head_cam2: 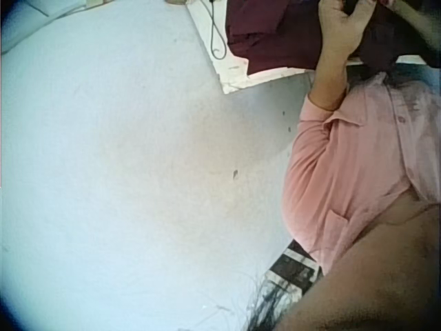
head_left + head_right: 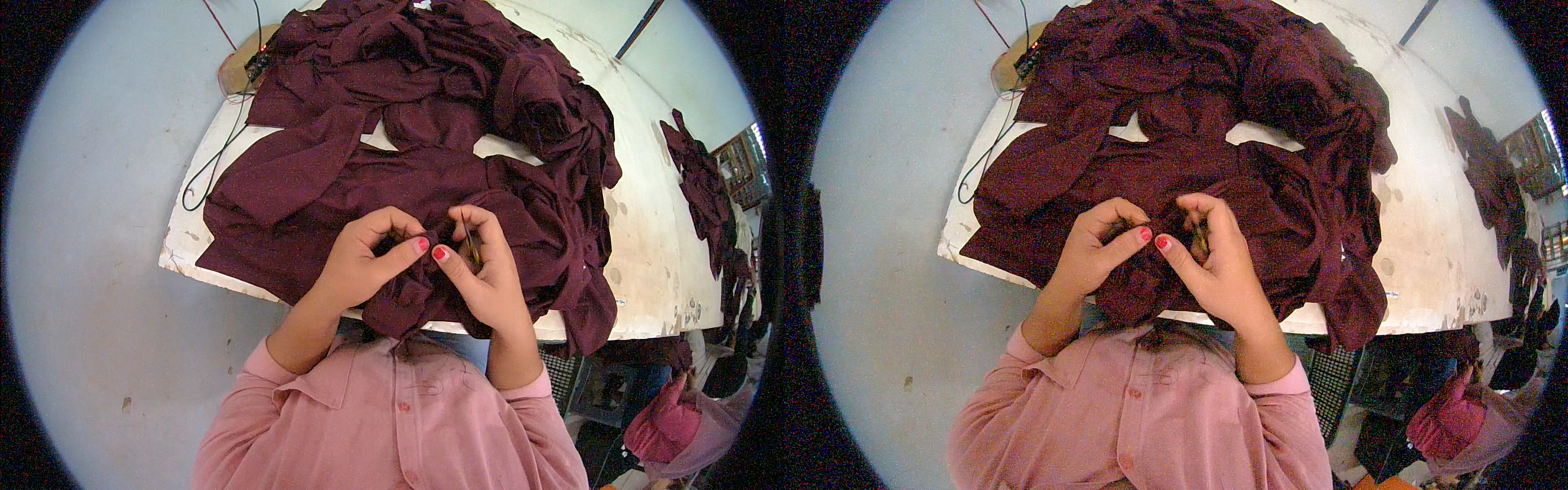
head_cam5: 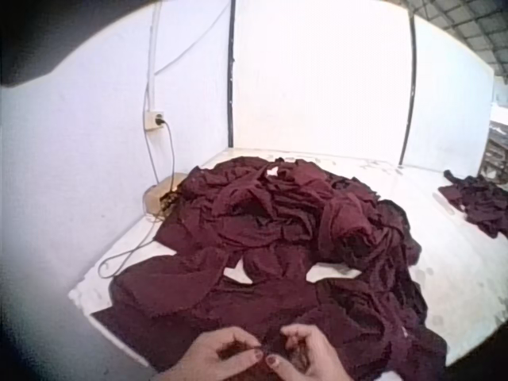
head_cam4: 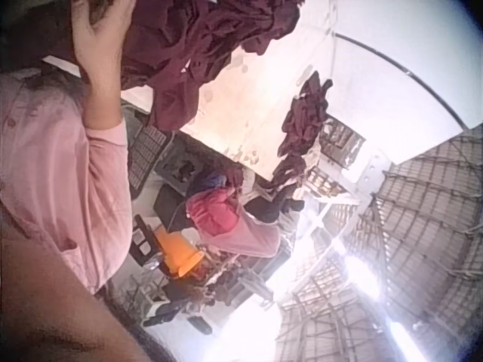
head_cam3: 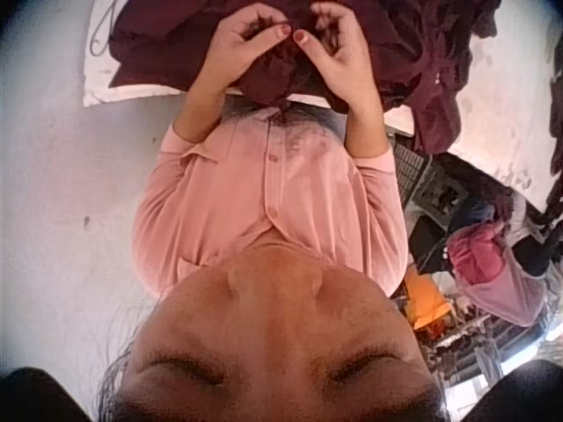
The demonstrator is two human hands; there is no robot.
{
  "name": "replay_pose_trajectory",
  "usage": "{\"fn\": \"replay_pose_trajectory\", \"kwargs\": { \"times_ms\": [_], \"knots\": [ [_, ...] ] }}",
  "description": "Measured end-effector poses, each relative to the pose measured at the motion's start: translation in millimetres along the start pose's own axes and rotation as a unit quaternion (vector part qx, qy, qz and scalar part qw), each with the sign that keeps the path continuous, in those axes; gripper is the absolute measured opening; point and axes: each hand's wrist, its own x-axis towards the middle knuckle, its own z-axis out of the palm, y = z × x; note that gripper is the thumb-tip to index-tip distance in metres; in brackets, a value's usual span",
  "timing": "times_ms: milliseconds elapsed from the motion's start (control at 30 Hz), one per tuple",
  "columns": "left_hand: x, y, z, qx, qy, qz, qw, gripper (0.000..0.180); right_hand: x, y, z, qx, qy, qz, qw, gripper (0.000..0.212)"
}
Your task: The person uses small scissors to trim loose threads and tags from a maroon shirt. They repeatedly lift and reposition the shirt to access different areas, cutting visible threads and a tag before placing the shirt back on the pile.
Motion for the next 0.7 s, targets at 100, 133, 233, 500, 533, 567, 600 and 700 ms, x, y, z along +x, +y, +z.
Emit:
{"fn": "replay_pose_trajectory", "kwargs": {
  "times_ms": [100, 133, 233, 500, 533, 567, 600, 700],
  "knots": [
    [-1, -3, 0, -0.076, 0.044, -0.041, 0.995, 0.010, 2, -12, -9, -0.156, 0.013, -0.075, 0.985, 0.036],
    [0, -3, -1, -0.086, 0.039, -0.042, 0.995, 0.009, 0, -13, -13, -0.168, 0.000, -0.087, 0.982, 0.038],
    [1, -3, 0, -0.111, 0.023, -0.041, 0.993, 0.008, -6, -14, -16, -0.219, 0.000, -0.137, 0.966, 0.038],
    [3, -7, 4, -0.129, 0.004, -0.050, 0.990, 0.008, -5, -18, -12, -0.324, 0.045, -0.246, 0.912, 0.037],
    [3, -7, 5, -0.130, 0.004, -0.050, 0.990, 0.008, -5, -19, -12, -0.334, 0.050, -0.250, 0.907, 0.037],
    [3, -8, 5, -0.131, 0.004, -0.051, 0.990, 0.008, -4, -19, -11, -0.339, 0.048, -0.250, 0.906, 0.036],
    [4, -8, 5, -0.132, 0.004, -0.053, 0.990, 0.009, -2, -20, -11, -0.344, 0.047, -0.250, 0.904, 0.036],
    [4, -7, 6, -0.141, -0.004, -0.064, 0.988, 0.009, -1, -22, -10, -0.344, 0.041, -0.229, 0.910, 0.034]
  ]
}}
